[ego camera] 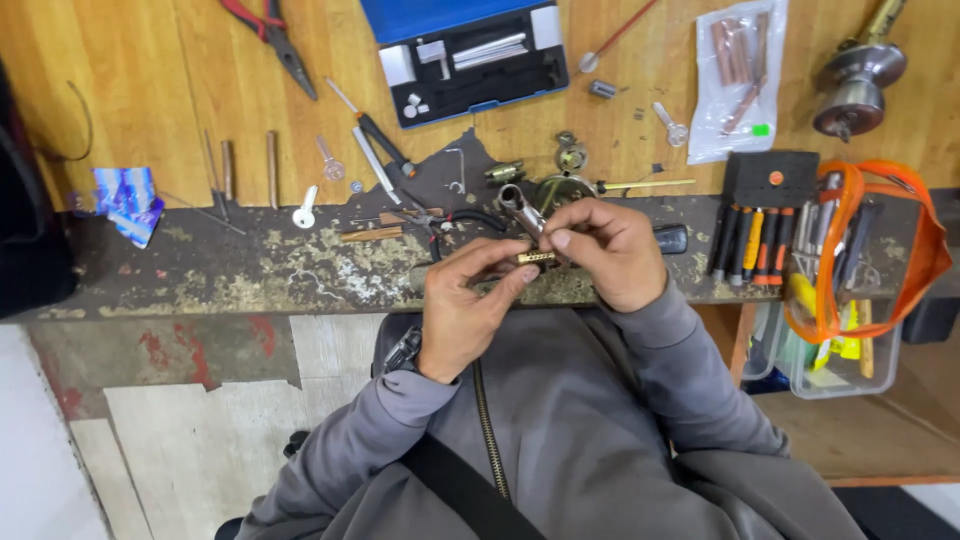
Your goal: A person is re-keying a lock cylinder by inserting pins and springs into the plug and using a hand file to adjust a metal component on a workbench.
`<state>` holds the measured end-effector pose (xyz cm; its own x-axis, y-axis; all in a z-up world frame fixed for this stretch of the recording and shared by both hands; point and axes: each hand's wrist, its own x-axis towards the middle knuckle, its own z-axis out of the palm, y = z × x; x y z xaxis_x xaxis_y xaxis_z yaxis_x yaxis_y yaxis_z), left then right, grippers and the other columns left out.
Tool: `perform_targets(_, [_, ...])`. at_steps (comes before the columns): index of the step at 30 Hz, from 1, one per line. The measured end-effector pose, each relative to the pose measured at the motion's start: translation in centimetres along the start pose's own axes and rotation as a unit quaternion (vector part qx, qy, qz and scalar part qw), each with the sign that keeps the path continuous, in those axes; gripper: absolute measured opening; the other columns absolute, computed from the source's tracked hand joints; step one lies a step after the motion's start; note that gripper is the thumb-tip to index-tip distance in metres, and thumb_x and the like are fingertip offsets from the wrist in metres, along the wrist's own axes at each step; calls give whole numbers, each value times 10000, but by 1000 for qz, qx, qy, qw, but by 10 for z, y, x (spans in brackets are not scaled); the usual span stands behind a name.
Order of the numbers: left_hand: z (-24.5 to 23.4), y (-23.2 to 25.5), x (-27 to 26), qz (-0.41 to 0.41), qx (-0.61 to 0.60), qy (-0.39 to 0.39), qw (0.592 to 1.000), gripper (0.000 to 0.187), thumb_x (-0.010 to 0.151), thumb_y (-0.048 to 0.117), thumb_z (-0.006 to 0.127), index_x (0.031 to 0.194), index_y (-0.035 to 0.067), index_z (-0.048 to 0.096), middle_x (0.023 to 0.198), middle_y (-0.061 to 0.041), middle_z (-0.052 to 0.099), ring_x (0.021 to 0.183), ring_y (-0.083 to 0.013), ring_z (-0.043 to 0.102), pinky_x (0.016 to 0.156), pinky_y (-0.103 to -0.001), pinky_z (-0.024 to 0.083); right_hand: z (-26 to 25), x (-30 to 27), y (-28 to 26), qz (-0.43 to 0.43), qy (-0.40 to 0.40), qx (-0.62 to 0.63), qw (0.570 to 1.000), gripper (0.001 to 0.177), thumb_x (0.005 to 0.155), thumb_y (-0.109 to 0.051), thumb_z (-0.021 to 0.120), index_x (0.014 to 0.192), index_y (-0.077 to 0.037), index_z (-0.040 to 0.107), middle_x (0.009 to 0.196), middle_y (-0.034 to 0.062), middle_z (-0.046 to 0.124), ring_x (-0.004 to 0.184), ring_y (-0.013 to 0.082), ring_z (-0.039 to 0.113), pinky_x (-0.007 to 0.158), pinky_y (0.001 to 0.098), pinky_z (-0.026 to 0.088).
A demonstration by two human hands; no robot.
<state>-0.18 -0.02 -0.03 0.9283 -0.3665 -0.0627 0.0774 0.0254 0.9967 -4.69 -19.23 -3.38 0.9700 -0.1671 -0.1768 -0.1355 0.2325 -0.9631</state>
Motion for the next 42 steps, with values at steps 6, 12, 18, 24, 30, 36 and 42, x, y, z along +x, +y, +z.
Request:
perform_targets(6, [0, -1, 0, -13, 8, -10, 1000, 247, 838, 53, 855, 1066, 10, 771, 843, -133, 745, 804, -188, 743, 725, -318, 636, 3, -8, -34, -84, -4, -108, 991, 100, 914, 17, 769, 1007, 50, 785, 878, 193, 749, 808, 231, 726, 715, 349, 583])
perform_targets(12, [2, 3, 1, -9, 9, -13, 1000, 254, 828, 48, 861, 1064, 17, 773, 853, -126, 749, 809, -181, 746, 724, -307, 636, 6, -12, -54, -126, -20, -179, 976, 128, 962, 51, 688, 1042, 18, 782, 925, 184, 736, 814, 288, 721, 727, 412, 587])
perform_targets(18, [0, -3, 0, -7, 6, -14, 1000, 255, 835, 43, 853, 1074, 12, 771, 868, -133, 752, 820, -180, 741, 732, -313, 638, 11, -12, -49, -153, -15, -233, 960, 112, 965, 2, 689, 1015, -20, 787, 950, 162, 724, 782, 297, 698, 695, 421, 569])
perform_targets(24, [0, -3, 0, -5, 5, -11, 1000, 257, 834, 46, 856, 1073, 4, 767, 865, -135, 751, 817, -180, 739, 729, -311, 635, 16, -9, -43, -185, -16, -233, 955, 93, 921, 33, 712, 941, -17, 788, 881, 143, 721, 770, 300, 705, 706, 428, 579])
perform_targets(30, [1, -2, -1, 0, -5, -9, 1000, 248, 843, 38, 847, 1073, -3, 766, 870, -156, 753, 823, -212, 750, 721, -330, 637, 16, -10, -43, -225, 18, -234, 946, 187, 863, 38, 813, 1043, 26, 762, 887, 147, 760, 885, 362, 751, 780, 465, 611])
perform_targets(36, [2, -2, -2, 5, -3, -7, 1000, 245, 838, 35, 847, 1072, 20, 774, 873, -139, 749, 824, -193, 736, 720, -316, 629, 19, -17, -39, -255, 17, -267, 929, 348, 840, 65, 820, 1141, 96, 647, 875, 146, 775, 829, 318, 772, 808, 441, 605])
perform_targets(42, [1, -4, -3, 17, 0, -6, 1000, 239, 850, 45, 842, 1078, 29, 775, 881, -138, 752, 821, -198, 735, 714, -316, 627, 22, -15, -39, -281, 5, -280, 918, 314, 848, 95, 798, 1119, 110, 642, 867, 162, 764, 835, 356, 773, 783, 465, 611])
